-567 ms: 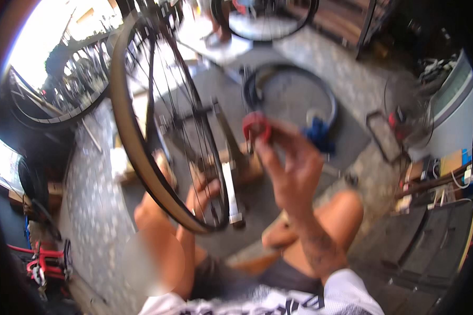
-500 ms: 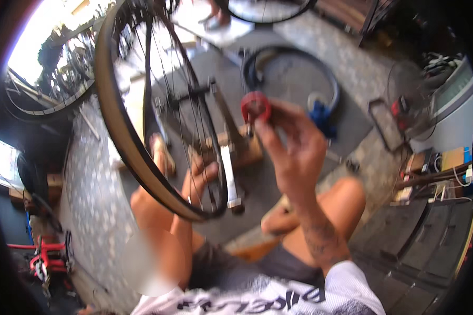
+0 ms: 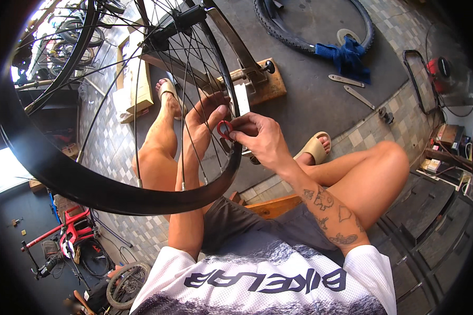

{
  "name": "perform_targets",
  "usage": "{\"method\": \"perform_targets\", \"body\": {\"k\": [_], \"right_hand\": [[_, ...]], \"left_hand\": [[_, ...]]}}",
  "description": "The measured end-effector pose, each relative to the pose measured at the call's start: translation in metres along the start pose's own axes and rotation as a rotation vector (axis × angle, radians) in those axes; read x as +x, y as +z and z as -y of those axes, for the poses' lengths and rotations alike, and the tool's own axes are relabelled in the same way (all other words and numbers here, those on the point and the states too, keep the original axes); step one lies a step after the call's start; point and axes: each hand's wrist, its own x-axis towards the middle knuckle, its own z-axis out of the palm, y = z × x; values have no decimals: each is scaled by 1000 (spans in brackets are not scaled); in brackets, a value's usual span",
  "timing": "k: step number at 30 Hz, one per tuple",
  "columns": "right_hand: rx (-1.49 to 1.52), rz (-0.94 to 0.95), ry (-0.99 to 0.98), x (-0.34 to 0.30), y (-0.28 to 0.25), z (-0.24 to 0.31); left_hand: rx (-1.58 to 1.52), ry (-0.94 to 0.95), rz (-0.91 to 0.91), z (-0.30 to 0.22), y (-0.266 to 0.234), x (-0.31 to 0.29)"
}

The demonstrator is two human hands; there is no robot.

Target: The person sits on the floor and uses a red spoke wrench to adjust the spokes of a bicycle wheel mounted on a truing stand. They repeatedly rotate the wheel and tighten or loosen individual spokes to true the rim.

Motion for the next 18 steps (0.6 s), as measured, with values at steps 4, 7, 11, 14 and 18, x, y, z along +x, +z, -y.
{"method": "perform_targets", "body": {"k": [4, 7, 11, 14, 18], "right_hand": [[130, 64, -12, 6, -5, -4], [245, 138, 6, 4, -9, -11], [272, 171, 22, 4, -6, -18], [356, 217, 100, 5, -2, -22], [466, 315, 145, 5, -2, -26]], "left_hand": [[-33, -59, 1, 2, -3, -1], [-57, -65, 18, 6, -4, -1], [-171, 1, -33, 13, -1, 0], [113, 75, -183, 13, -8, -10], [-287, -172, 138, 11, -24, -29]]}}
